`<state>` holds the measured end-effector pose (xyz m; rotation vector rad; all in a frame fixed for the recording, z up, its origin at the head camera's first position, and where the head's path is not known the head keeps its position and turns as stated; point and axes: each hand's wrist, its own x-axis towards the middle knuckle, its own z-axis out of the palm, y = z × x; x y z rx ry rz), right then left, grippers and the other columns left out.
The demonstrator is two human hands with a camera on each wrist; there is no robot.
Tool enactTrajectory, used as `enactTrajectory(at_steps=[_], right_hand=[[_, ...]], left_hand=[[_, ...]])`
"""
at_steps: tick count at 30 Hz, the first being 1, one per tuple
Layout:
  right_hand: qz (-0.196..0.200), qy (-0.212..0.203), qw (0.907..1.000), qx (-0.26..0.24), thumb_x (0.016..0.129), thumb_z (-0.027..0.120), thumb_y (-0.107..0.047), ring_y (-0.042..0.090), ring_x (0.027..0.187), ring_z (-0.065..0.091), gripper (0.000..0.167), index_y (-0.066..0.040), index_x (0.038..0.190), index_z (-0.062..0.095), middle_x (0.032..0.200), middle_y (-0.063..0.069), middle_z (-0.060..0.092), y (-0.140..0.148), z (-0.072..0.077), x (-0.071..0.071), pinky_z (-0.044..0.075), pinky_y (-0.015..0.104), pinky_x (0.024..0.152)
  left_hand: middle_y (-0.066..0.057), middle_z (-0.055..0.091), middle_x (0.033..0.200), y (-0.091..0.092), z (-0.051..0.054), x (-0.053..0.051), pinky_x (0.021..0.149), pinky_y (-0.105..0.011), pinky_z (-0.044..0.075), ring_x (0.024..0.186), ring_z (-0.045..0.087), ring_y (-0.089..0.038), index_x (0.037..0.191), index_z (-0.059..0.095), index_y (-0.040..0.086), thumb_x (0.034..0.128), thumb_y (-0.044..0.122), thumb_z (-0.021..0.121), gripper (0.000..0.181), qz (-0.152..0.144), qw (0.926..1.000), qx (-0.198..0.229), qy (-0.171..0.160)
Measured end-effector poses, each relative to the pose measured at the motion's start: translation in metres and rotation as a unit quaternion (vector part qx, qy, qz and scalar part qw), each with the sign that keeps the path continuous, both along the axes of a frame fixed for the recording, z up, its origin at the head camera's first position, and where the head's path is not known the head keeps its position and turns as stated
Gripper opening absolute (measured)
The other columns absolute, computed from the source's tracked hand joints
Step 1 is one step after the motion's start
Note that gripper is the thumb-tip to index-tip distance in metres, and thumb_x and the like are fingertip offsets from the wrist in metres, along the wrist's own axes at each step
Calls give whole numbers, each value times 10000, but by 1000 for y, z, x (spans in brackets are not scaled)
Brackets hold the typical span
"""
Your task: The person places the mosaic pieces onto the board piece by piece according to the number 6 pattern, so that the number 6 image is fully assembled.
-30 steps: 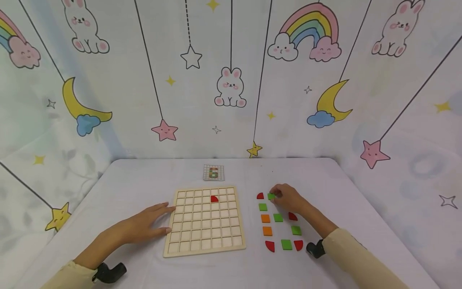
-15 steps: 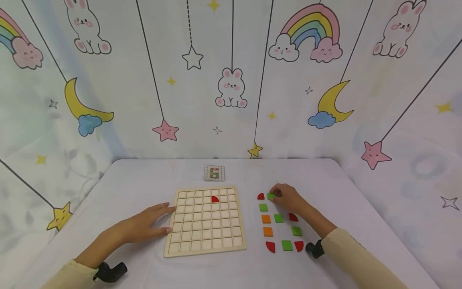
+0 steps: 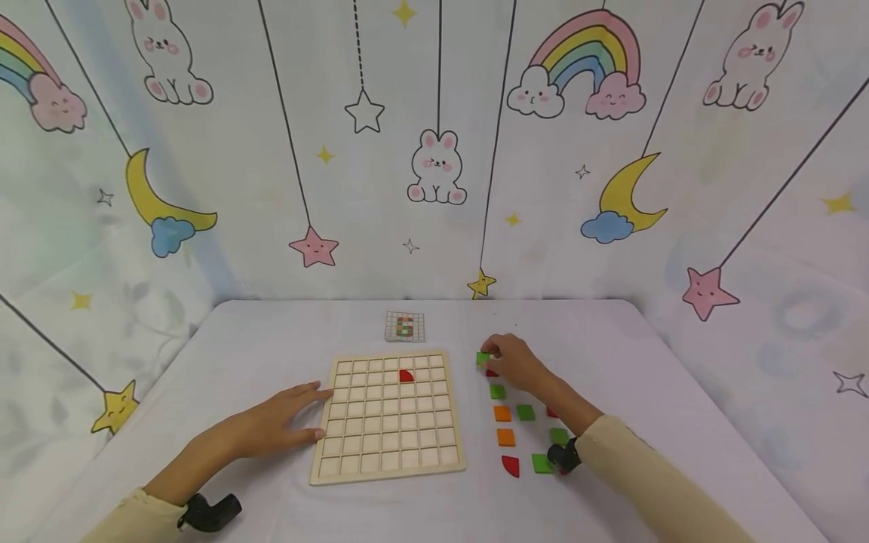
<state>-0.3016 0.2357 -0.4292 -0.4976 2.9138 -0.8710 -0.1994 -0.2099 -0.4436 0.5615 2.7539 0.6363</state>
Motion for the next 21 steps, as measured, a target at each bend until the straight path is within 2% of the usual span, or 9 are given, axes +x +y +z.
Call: enactTrajectory(at_steps=[4, 10, 16, 21], right_hand=[[-45, -89, 9999, -81, 994, 707, -90, 321, 1143, 637, 235, -10, 1215, 707, 1203, 160, 689, -18, 2, -1, 580, 497, 981], [163, 98, 9998, -55, 998, 696, -97, 293, 1116, 636, 202, -25, 1185, 726, 1149, 122, 698, -52, 5, -1, 559, 494, 1001], [293, -119, 9994, -145, 1004, 687, -113, 272, 1115, 612, 176, -44, 1160, 730, 1130, 98, 671, -87, 8, 4, 541, 506, 1013], [497, -272, 9978, -345, 988, 713, -103, 266, 1088, 604, 164, -31, 1135, 730, 1120, 102, 649, -109, 1, 6, 547, 512, 992]], left_hand=[[-247, 352, 1669, 1, 1, 0, 1225, -671, 315, 1541, 328, -480, 1599, 461, 137, 990, 474, 719, 742, 1, 10000, -12, -18], [-267, 364, 1655, 0, 4, 2, 1217, -673, 327, 1527, 346, -491, 1588, 470, 111, 990, 473, 720, 742, -112, 9999, 23, 80], [-269, 366, 1652, -1, 5, 2, 1211, -674, 334, 1521, 352, -496, 1586, 471, 108, 993, 483, 715, 743, -199, 9997, 99, 132], [-268, 367, 1653, 0, 6, 3, 1214, -672, 331, 1524, 351, -492, 1583, 476, 106, 992, 482, 717, 741, -174, 9997, 109, 114]])
